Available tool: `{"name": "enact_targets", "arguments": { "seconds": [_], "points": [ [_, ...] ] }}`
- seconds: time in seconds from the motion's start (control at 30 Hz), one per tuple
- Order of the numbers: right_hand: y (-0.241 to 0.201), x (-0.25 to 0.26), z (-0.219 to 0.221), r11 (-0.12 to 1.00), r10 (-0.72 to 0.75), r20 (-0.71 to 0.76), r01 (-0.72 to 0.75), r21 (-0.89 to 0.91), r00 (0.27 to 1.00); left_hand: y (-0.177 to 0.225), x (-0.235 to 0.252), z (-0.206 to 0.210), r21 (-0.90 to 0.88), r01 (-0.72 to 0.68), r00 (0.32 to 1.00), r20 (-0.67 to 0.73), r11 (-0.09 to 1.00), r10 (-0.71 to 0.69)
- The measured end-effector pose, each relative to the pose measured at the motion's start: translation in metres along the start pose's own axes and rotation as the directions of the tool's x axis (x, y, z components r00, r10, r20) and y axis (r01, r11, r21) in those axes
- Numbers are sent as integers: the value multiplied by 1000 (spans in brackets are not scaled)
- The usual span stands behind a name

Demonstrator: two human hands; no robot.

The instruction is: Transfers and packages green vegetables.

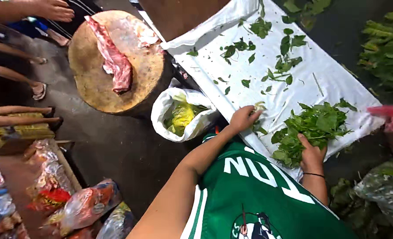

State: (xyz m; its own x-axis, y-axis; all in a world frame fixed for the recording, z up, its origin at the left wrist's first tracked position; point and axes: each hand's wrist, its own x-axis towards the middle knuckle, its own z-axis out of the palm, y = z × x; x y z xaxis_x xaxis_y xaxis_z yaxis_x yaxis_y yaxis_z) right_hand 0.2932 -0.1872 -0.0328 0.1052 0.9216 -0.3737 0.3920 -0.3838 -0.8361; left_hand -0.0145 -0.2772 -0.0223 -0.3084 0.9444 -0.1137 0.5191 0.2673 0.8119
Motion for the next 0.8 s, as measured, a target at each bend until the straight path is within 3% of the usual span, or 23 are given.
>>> {"name": "enact_targets", "arguments": {
  "seconds": [0.07,0.13,0.23,0.3,0.4,0.47,0.53,0.6,0.67,0.73,0.8],
  "points": [
    [-7,-2,5,999,-3,30,4,-35,1000,-17,-18,-36,-84,85,960,-261,993,-104],
    [-19,-9,16,997,0,70,5,-74,998,-45,-42,-73,-111,162,841,-504,980,-197],
    [-34,-19,41,995,-48,150,61,-85,988,-102,-77,-125,-119,416,657,-647,902,-388],
    [-47,-26,66,986,-59,227,92,-136,972,-149,-98,-150,-153,615,598,-549,773,-584],
    [-73,-47,111,967,-60,354,142,-212,933,-202,-124,-175,-153,834,509,-156,530,-847],
    [-95,-63,142,943,-74,456,211,-258,887,-212,-139,-188,-157,799,564,-141,581,-814],
    [-118,-82,176,926,-124,583,304,-222,803,-206,-157,-204,-235,680,650,-246,695,-719],
    [-141,-103,212,896,-168,722,410,-173,671,-190,-178,-220,-298,586,659,-365,753,-657],
    [-164,-124,249,813,-89,847,530,-241,523,-176,-197,-228,-335,578,534,-534,744,-656],
    [-179,-149,290,770,85,923,563,-301,376,-178,-210,-225,-387,630,326,-655,674,-681],
    [-176,-174,334,759,291,913,512,-402,286,-194,-218,-214,-531,611,224,-595,587,-772]
  ]
}}
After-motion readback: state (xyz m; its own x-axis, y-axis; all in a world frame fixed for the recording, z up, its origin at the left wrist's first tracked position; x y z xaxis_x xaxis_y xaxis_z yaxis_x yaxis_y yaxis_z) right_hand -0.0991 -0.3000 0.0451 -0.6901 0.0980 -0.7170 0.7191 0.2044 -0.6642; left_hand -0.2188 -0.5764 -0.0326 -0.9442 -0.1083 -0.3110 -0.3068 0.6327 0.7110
